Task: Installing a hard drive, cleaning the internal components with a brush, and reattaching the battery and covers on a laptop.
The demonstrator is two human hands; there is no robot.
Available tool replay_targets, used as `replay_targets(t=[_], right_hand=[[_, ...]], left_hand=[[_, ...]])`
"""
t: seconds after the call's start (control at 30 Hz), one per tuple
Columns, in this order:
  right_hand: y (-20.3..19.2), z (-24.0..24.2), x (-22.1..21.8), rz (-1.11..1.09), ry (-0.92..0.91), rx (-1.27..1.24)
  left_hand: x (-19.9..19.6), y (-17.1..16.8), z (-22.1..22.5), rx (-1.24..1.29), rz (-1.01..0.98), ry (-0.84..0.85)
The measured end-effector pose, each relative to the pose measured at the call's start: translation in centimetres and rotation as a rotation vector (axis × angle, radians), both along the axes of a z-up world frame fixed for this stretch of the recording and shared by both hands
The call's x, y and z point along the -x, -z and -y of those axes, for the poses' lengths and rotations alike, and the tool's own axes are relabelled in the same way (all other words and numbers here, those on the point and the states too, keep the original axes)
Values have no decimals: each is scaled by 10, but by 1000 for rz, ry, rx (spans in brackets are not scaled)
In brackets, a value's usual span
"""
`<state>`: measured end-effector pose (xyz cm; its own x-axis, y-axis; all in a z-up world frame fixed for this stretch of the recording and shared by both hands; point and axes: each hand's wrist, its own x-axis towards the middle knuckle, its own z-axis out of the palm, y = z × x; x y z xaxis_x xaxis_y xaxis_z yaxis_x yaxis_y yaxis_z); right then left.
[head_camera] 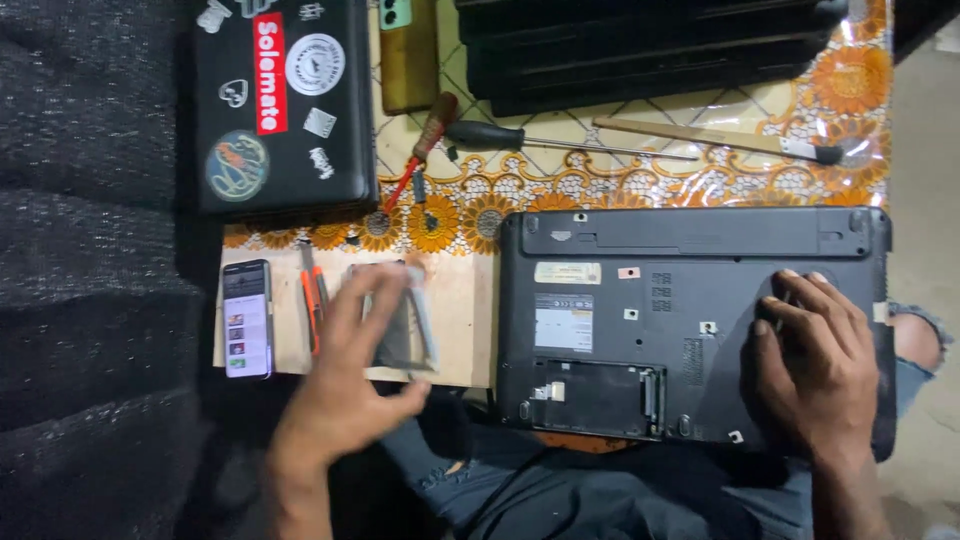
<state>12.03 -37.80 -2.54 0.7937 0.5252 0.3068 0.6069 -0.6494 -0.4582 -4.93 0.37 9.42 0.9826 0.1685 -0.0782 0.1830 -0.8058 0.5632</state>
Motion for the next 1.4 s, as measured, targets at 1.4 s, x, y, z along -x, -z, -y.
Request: replay_targets(t=[1.4], right_hand=[[-11,-5,-3,-57,1,-38]], left_hand=[[-30,68,138,101,-82,397]])
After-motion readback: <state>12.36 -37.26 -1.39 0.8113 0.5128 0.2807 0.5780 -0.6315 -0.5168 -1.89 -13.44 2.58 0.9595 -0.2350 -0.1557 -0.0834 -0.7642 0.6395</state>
